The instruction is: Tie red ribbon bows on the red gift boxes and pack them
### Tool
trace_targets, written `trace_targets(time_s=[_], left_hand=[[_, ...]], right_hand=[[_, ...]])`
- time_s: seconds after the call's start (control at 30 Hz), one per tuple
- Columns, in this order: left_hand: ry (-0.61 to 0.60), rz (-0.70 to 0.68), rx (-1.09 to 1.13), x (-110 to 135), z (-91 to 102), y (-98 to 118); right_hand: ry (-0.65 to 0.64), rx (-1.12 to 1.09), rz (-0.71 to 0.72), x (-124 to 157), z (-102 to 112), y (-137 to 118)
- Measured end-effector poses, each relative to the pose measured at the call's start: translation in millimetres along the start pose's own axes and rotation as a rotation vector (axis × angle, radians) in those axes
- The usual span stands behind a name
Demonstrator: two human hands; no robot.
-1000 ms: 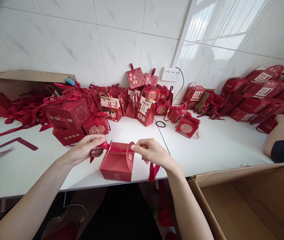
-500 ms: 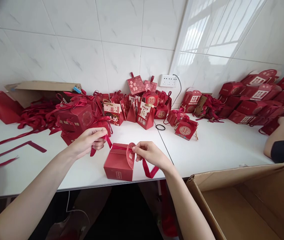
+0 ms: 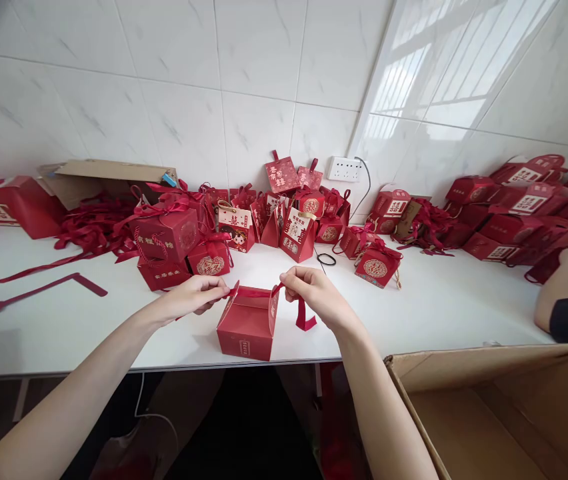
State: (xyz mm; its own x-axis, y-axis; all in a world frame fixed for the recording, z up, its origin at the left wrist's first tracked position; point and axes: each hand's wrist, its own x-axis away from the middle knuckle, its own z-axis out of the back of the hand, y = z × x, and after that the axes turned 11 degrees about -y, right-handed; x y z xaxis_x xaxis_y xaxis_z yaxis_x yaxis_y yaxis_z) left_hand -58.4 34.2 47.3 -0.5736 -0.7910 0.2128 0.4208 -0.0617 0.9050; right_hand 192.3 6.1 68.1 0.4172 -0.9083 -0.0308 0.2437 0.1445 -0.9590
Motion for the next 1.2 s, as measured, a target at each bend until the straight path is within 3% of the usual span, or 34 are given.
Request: trace_targets(time_s=[0.17,0.4,0.83,1.2], left_hand=[[0.009,-0.04,0.082,-3,0.7,-1],[0.076,-0.156,0.297,0,11.5,14],[0.125,-0.076,0.071,2,17.3,10],[0.157,-0.189,0.063,-9,18.7,44]], right_hand=[[0.004,-0.086,0.01,3,-1,13],[-0.01,0.014,-0.096,5,-10,17],[0.0,-0.008,-0.086,7,-11,26],[-0.08,-0.058,-0.122,7,-18,38]])
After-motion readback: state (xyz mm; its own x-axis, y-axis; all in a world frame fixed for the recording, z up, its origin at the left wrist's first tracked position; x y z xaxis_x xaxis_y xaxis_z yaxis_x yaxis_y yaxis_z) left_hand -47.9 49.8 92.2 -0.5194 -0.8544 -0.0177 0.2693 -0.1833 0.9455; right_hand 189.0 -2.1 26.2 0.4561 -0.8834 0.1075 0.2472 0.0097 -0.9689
